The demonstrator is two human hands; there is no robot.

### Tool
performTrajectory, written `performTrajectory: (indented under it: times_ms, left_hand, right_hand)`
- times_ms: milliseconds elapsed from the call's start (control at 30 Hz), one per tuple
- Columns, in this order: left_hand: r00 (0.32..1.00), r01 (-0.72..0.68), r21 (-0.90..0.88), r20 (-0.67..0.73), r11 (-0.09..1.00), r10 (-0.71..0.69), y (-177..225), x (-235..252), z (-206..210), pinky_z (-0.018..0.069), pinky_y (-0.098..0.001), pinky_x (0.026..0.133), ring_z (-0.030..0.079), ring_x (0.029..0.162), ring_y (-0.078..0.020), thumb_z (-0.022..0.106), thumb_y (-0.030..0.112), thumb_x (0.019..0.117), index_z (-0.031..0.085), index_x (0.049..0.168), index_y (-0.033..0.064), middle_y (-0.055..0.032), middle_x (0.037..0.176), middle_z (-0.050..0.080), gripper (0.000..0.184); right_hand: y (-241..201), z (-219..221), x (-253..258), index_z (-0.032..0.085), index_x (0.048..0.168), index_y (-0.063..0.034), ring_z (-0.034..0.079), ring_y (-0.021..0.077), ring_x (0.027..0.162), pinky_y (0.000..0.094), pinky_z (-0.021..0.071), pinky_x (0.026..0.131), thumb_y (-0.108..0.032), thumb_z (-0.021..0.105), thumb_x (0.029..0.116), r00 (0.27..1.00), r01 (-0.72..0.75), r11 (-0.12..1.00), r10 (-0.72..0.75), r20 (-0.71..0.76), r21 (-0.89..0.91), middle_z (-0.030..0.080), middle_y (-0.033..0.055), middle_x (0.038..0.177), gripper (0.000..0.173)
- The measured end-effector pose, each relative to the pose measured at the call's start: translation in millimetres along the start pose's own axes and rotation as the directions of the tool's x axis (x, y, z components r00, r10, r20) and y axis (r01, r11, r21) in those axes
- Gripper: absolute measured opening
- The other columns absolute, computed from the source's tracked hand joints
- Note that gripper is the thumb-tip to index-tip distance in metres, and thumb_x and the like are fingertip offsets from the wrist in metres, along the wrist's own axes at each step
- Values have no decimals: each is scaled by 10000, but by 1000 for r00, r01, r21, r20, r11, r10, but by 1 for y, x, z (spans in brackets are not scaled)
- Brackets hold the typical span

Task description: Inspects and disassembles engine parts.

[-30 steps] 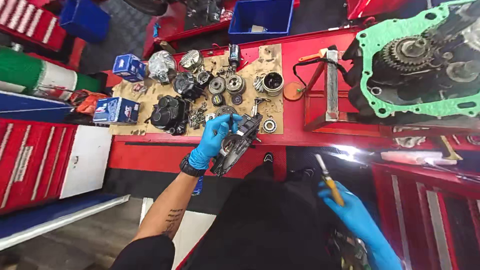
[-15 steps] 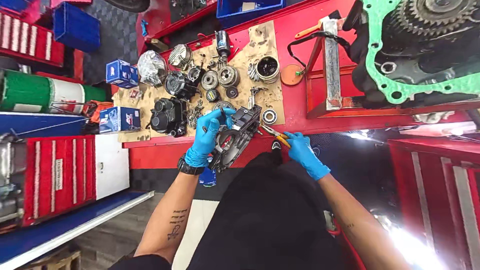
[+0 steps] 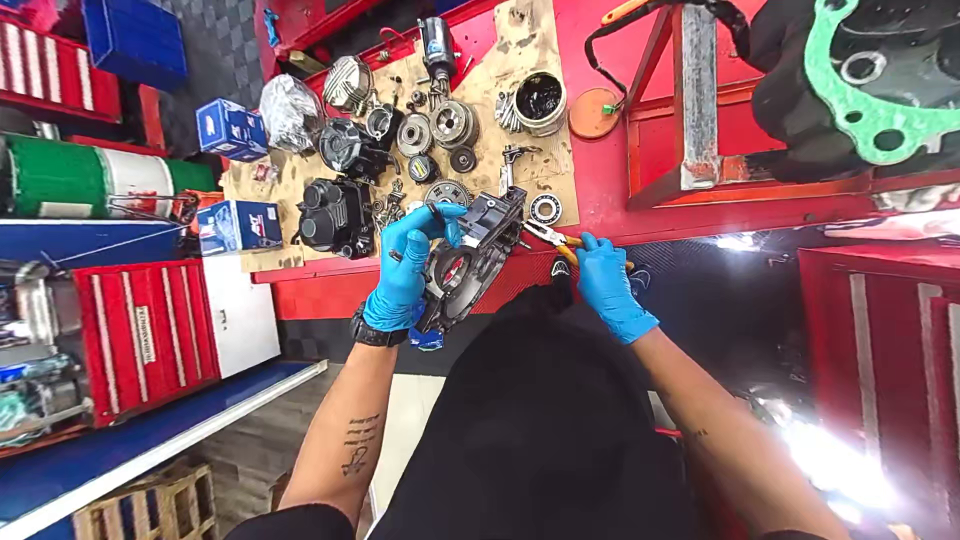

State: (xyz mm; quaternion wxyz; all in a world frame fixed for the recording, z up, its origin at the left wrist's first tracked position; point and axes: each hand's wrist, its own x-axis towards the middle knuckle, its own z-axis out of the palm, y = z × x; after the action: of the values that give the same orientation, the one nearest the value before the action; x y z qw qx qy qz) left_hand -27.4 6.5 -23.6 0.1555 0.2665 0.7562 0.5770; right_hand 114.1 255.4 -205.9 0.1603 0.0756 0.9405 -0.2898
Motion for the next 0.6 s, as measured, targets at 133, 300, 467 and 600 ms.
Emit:
performTrajectory:
  times_ms: [133,300,467,600]
  left_hand:
    - [1000,-26,2,17,1000,26,-2,-1,-2,576,-333,795,669,818,-115,404,674,1006,684,1191,81,3,952,717,681]
    - [999,-38,-11,6,999,38,-3,-6,-5,577,-331,782,666,809,-123,398,668,1012,680,1202,63,-14,942,713,695]
    - [999,-42,-14,-6,999,42,-4,-12,-6,573,-327,775,660,816,-121,416,644,1017,680,1183,63,-16,953,708,660]
    - [999,-34,-21,-14,999,34,-4,-14,-5,572,-337,779,657,807,-126,421,656,1008,681,1186,50,-20,934,704,682]
  right_hand:
    - [-3,4,-1,724,1081,34,552,488,1248,659,461,906,84,634,803,999,-4,999,2,-51,-37,555,216,1457,297]
    - [-10,9,-5,714,1092,49,496,486,1340,651,459,940,102,584,851,994,-46,996,37,-105,-82,490,197,1537,279]
    - [-12,13,-6,707,1116,57,438,500,1395,666,446,963,103,546,877,993,-50,996,41,-111,-78,433,200,1581,292]
    - [-12,14,-7,701,1091,78,520,519,1300,662,462,941,105,529,889,985,-46,996,32,-168,-80,503,246,1506,267]
